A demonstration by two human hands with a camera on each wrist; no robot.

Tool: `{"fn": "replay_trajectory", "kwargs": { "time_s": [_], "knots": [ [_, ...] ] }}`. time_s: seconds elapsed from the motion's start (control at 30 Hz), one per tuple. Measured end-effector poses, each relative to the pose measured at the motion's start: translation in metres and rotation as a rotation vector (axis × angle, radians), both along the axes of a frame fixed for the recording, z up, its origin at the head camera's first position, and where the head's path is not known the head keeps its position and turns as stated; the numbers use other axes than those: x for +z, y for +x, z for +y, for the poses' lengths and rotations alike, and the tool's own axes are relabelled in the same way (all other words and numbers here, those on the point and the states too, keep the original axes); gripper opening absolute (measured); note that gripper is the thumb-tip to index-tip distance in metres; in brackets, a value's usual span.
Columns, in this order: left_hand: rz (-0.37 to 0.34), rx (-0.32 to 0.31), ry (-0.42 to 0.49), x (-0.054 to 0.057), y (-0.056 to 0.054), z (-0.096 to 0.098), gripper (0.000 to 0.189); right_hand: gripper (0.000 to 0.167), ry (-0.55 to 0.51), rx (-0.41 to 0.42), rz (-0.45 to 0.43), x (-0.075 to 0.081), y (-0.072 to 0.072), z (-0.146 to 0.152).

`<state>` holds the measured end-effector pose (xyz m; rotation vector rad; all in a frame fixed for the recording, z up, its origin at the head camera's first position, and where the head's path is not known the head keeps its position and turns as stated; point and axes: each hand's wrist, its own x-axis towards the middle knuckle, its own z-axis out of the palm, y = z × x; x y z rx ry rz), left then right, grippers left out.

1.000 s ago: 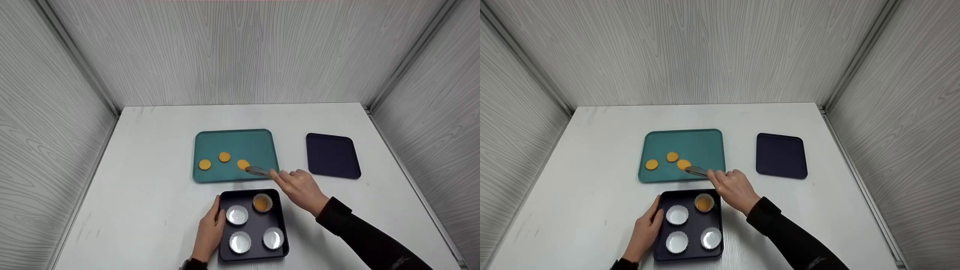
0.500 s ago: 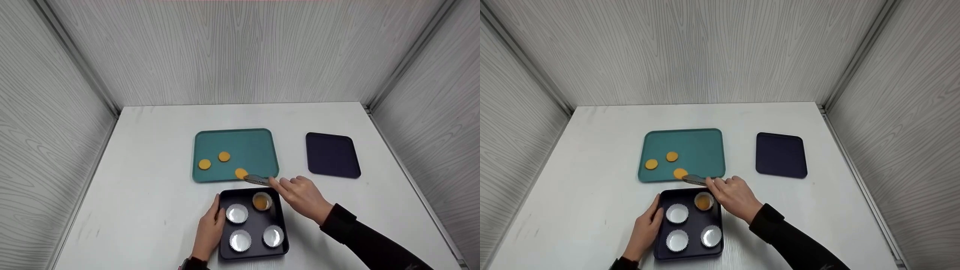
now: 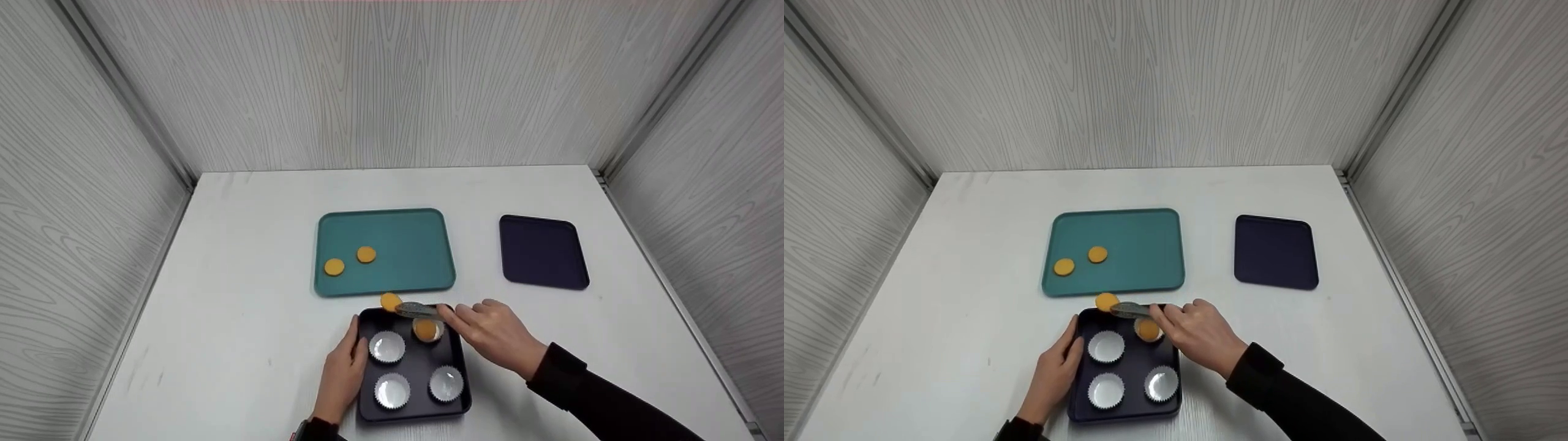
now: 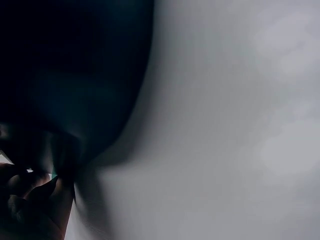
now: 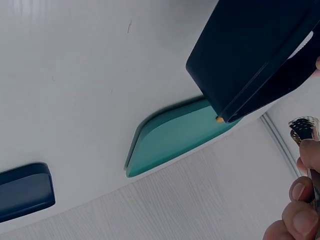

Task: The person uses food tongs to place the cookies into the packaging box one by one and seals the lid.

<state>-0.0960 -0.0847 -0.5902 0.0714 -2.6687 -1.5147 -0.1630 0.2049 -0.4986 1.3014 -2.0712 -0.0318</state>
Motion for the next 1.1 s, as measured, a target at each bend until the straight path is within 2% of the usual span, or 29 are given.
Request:
{"fn": "replay_trajectory", "kwargs": {
  "time_s": [0.33,0.7,0.9,1.1],
  "knots": [
    [-0.006,-0.005,0.016,0.000,0.000,0.000,0.053,0.031,0.029,0.020,-0.008,-0.005,0.008,0.000],
    [-0.026,-0.009,0.024,0.000,0.000,0.000,0.054,0.049,0.057,0.064,-0.016,-0.006,0.016,-0.003],
    [-0.029,-0.006,0.048,0.002,0.001,0.000,0.053,0.031,0.109,0.072,-0.074,-0.014,0.019,0.000],
    [-0.025,-0.008,0.050,0.002,0.001,0.001,0.053,0.027,0.104,0.088,-0.068,-0.012,0.020,-0.006]
  ]
}}
